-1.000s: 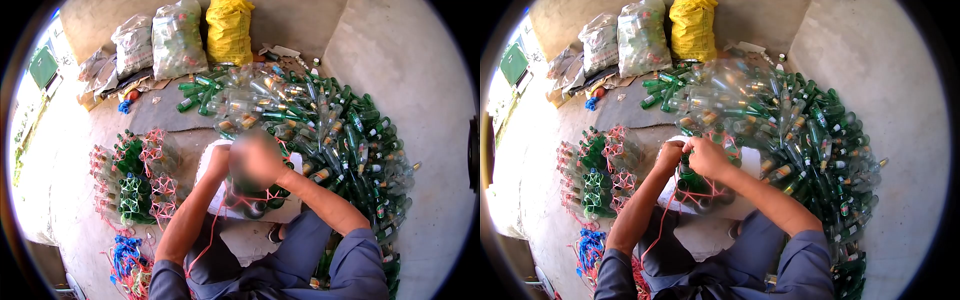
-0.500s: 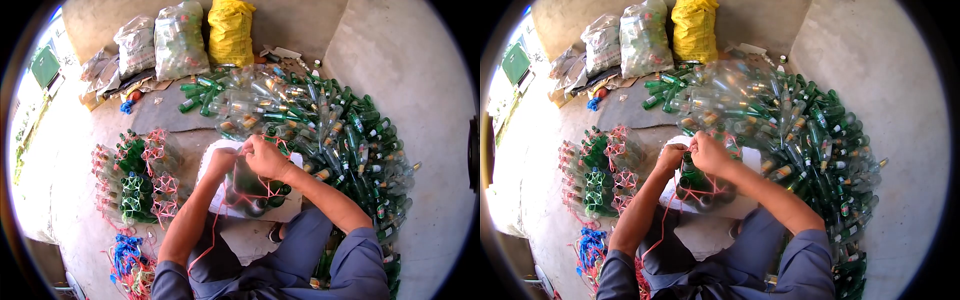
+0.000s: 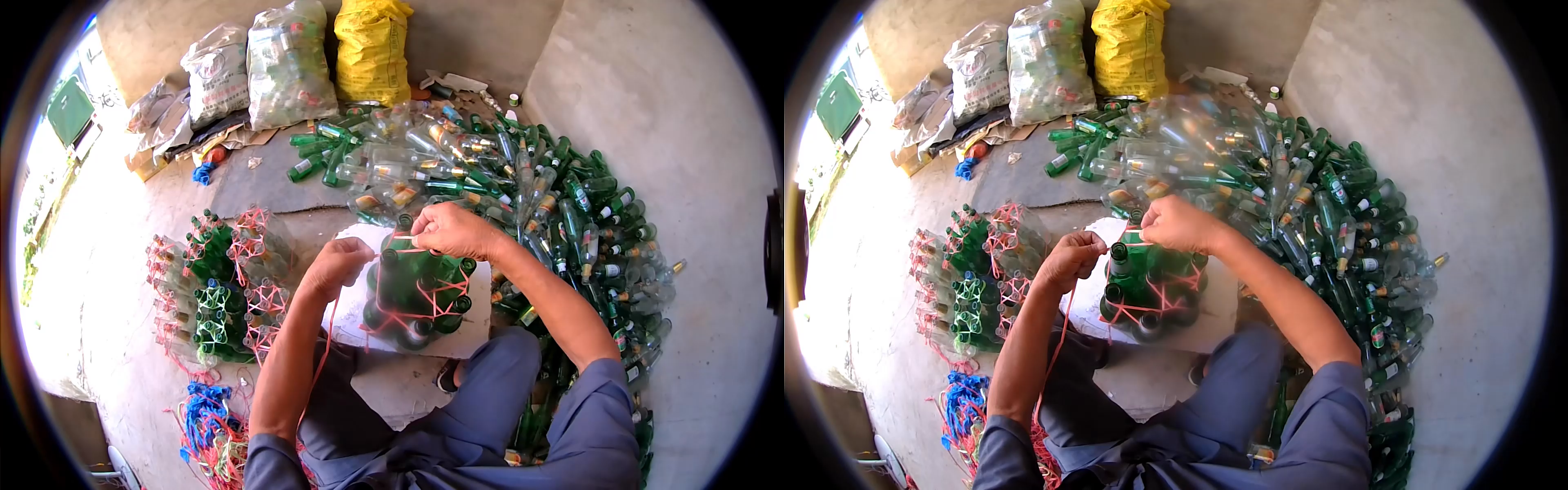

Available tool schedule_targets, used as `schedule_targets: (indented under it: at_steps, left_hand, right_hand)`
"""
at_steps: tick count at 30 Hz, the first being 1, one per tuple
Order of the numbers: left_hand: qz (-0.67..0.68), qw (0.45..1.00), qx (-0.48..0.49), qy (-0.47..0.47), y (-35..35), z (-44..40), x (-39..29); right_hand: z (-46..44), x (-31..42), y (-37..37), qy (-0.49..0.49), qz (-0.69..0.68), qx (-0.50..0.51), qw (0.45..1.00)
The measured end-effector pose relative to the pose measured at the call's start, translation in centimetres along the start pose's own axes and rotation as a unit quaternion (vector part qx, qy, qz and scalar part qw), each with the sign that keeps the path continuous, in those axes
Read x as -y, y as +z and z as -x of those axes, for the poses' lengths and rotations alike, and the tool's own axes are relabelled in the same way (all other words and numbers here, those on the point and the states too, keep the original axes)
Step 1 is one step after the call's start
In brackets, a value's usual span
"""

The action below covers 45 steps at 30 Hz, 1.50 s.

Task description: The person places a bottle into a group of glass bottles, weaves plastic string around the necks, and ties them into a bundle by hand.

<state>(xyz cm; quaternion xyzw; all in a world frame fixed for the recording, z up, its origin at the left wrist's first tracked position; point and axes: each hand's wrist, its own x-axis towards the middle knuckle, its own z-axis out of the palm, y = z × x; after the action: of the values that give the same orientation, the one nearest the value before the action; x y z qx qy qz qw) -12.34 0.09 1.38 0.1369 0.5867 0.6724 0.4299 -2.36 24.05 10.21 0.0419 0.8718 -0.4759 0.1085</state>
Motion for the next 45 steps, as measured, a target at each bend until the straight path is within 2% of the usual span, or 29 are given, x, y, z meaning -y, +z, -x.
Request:
schedule_targets:
  at_steps: [3,9,13,17,22,25,30,33,34,37,39,45]
  left_hand:
    - [-0.036,0.999,-0.015,0.006,0.1,0.1,-0.1]
    - [-0.033,0.999,-0.006,0.028,0.4,-0.6,0.9]
    - [-0.048,0.998,-0.015,0.040,0.7,-1.1,1.3]
    - [-0.071,0.996,-0.023,0.051,0.6,-1.2,1.5]
    - [-0.088,0.994,-0.035,0.060,0.6,-1.3,1.7]
    - [-0.097,0.992,-0.036,0.070,0.7,-1.7,1.8]
    - [-0.108,0.990,-0.043,0.075,0.8,-2.2,2.0]
    - [-0.054,0.996,-0.030,0.071,0.9,-2.3,1.9]
    - [-0.044,0.997,-0.030,0.064,0.9,-2.4,1.9]
    - [-0.009,0.998,-0.022,0.053,0.8,-2.8,1.9]
    - [0.026,0.998,-0.008,0.056,0.6,-3.3,2.3]
    - [0.110,0.988,-0.087,0.064,2.2,-3.5,2.1]
  right_hand:
    - [0.8,0.1,-1.1,0.010,0.003,0.028,1.000]
    - [2.7,-0.3,-1.2,-0.009,0.081,-0.002,0.997]
    - [4.7,-0.4,-0.3,-0.073,0.167,-0.050,0.982]
    - [6.1,-1.2,0.4,-0.105,0.178,-0.080,0.975]
    - [7.8,-2.8,2.5,-0.120,0.129,-0.139,0.975]
    - [9.0,-1.6,3.5,-0.093,0.152,-0.174,0.968]
    - [10.2,-1.6,6.0,-0.158,0.215,-0.241,0.933]
    - [11.0,0.5,7.9,-0.146,0.278,-0.275,0.909]
    - [11.0,0.1,8.7,-0.163,0.333,-0.284,0.884]
    - [11.1,0.5,10.2,-0.196,0.382,-0.327,0.842]
    - [11.6,0.5,10.0,-0.199,0.388,-0.303,0.847]
    - [12.2,0.4,9.9,-0.205,0.378,-0.246,0.869]
